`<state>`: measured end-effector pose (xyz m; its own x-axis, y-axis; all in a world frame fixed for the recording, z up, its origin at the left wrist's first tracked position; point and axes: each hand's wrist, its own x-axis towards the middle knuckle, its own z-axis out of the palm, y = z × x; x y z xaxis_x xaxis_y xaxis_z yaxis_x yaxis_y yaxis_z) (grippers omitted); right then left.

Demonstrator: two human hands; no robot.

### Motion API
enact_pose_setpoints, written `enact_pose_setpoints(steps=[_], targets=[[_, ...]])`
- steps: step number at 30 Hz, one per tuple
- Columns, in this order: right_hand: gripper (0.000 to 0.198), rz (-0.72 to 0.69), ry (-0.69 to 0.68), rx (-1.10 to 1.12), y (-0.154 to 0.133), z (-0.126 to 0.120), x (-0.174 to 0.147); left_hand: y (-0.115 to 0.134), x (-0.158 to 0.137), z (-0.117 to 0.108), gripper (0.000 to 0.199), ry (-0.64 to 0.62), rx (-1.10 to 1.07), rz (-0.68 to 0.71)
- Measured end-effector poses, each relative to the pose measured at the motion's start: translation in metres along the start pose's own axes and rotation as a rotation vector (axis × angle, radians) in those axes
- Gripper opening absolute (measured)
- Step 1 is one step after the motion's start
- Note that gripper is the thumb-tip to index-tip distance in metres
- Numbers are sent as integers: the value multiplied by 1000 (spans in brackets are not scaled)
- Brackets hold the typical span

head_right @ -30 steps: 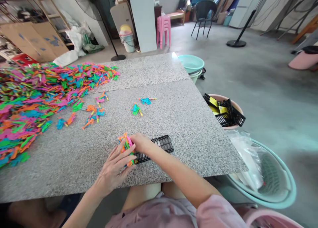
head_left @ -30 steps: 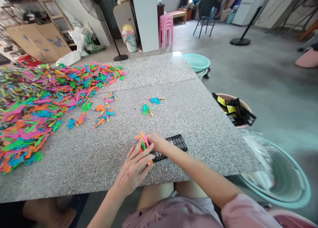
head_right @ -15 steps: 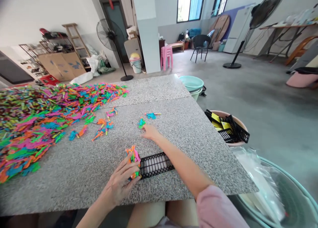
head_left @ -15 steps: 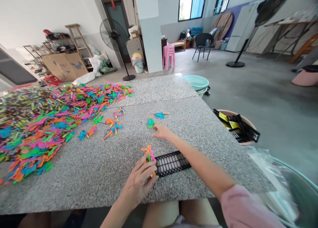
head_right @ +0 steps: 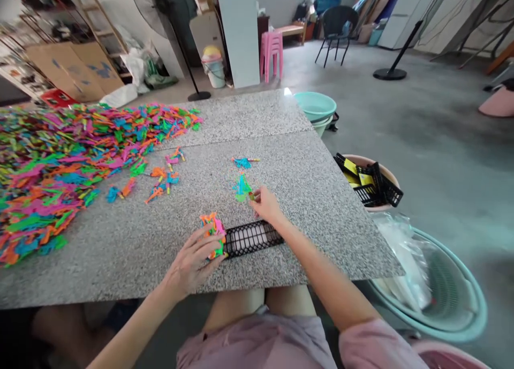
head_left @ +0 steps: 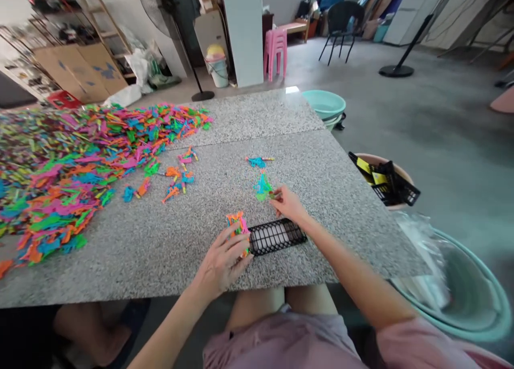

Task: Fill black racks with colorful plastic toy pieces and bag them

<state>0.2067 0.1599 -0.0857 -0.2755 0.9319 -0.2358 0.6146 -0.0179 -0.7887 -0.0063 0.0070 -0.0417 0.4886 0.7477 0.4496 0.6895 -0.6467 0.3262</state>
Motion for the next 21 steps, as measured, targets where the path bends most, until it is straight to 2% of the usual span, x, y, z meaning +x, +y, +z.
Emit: enact_pose_setpoints(steps=[3, 6, 8, 10, 13, 16, 18, 21], targets=[[23, -12, -166, 446, 17, 12, -59, 0, -1, 0, 29, 4, -26, -13], [15, -18, -233, 595, 18, 40, -99, 0, -3, 1, 30, 12, -10, -17], [11, -26, -194, 518, 12, 57, -109, 0, -3, 2, 27, 23, -6, -7], [9, -82, -123, 313, 3, 68, -108, 1, -3, 2, 25, 28, 0, 0], [9, -185, -75, -15, -10, 71, -98, 3, -2, 1, 24, 31, 20, 9], [10, -245, -123, -224, -19, 66, -92, 4, -3, 3, 24, 45, 32, -9], [12, -265, -151, -332, -24, 64, -91, 5, -4, 5, 30, 53, 31, -52], [14, -263, -168, -401, -28, 67, -95, 6, -3, 8, 52, 63, 31, -128]])
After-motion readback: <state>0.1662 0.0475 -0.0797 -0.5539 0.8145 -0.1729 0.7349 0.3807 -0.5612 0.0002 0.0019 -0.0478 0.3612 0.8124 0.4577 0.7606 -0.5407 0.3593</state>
